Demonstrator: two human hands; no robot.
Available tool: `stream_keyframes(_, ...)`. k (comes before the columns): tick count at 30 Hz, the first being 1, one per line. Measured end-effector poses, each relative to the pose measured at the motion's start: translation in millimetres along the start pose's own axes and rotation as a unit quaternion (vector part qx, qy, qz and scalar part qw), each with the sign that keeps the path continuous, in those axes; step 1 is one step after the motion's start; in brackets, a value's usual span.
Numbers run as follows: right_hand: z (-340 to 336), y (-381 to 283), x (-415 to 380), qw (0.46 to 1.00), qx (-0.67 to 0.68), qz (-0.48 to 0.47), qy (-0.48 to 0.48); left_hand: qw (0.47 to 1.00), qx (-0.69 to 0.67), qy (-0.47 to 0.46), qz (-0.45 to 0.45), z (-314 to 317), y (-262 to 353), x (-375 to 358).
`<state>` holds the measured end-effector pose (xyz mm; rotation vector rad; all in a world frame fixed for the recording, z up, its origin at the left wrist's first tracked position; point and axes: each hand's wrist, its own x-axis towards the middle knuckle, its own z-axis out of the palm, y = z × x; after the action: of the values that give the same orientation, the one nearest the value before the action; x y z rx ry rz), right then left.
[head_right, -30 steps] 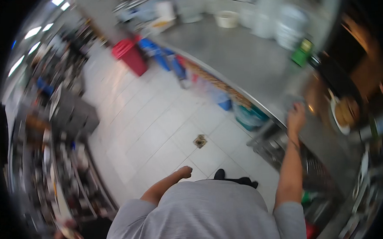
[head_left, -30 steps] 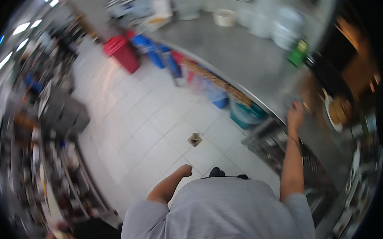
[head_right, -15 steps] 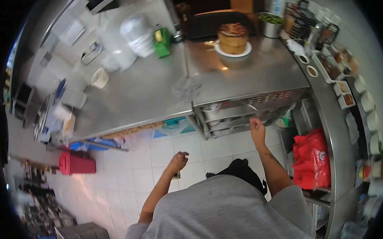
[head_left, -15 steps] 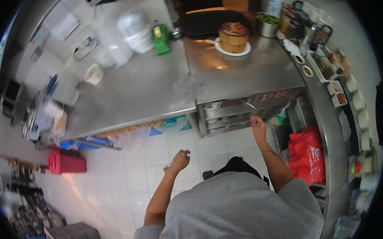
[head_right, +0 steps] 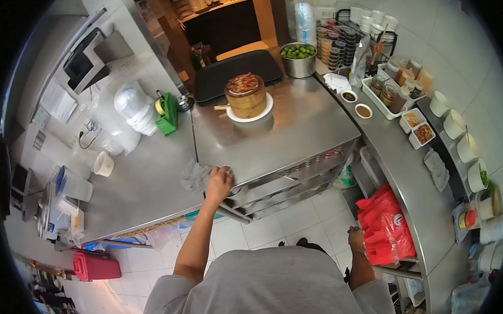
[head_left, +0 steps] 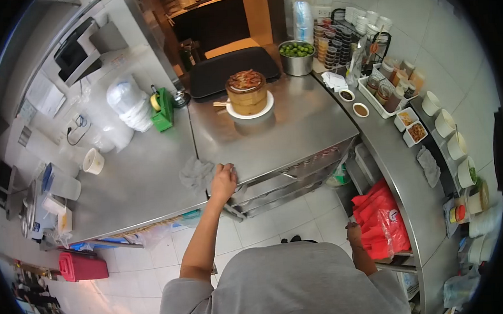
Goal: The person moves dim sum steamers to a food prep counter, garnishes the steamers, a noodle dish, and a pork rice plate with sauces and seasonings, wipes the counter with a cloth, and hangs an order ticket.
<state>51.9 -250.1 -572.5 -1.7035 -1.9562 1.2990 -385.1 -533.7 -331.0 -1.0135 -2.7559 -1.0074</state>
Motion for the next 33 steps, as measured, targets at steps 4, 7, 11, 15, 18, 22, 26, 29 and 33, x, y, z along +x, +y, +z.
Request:
stream_keyframes(4,-9,34,27,0.997,-0.056,-0.026,0.036,0.998,-0.053,-0.018,-0.004,33,17,44)
stream_keyframes(7,-15,32,27,0.996,-0.08,-0.037,0.027,0.981,-0.161,-0.065,-0.083,72,-25,97)
stream_keyframes(11,-23,-47,2,0.995,-0.042,0.036,-0.081,0.983,-0.129,-0.045,-0.127,4,4,153)
stream_keyframes(15,-8,-114,-6,0.984,-0.066,-0.052,-0.157,0.988,0.069,0.114,-0.077,4,-157,268)
stream_keyframes(18,8,-145,1,0.968,-0.111,-0.117,-0.192,0.924,0.383,0.017,-0.013,-28,-186,328)
stream_keyframes(22,12,-198,14,0.943,-0.222,-0.122,-0.216,0.902,0.356,0.243,0.003,-26,-227,373)
stream_keyframes(26,3,-264,18,0.947,-0.213,-0.151,-0.187,0.908,0.396,-0.041,-0.131,-43,-205,390)
stream_keyframes(29,-10,-302,19,0.961,-0.154,-0.154,-0.171,0.889,0.398,0.206,-0.092,-32,-218,392)
stream_keyframes(33,-35,-313,18,0.961,-0.135,-0.2,-0.137,0.878,0.404,0.078,-0.245,-40,-228,407)
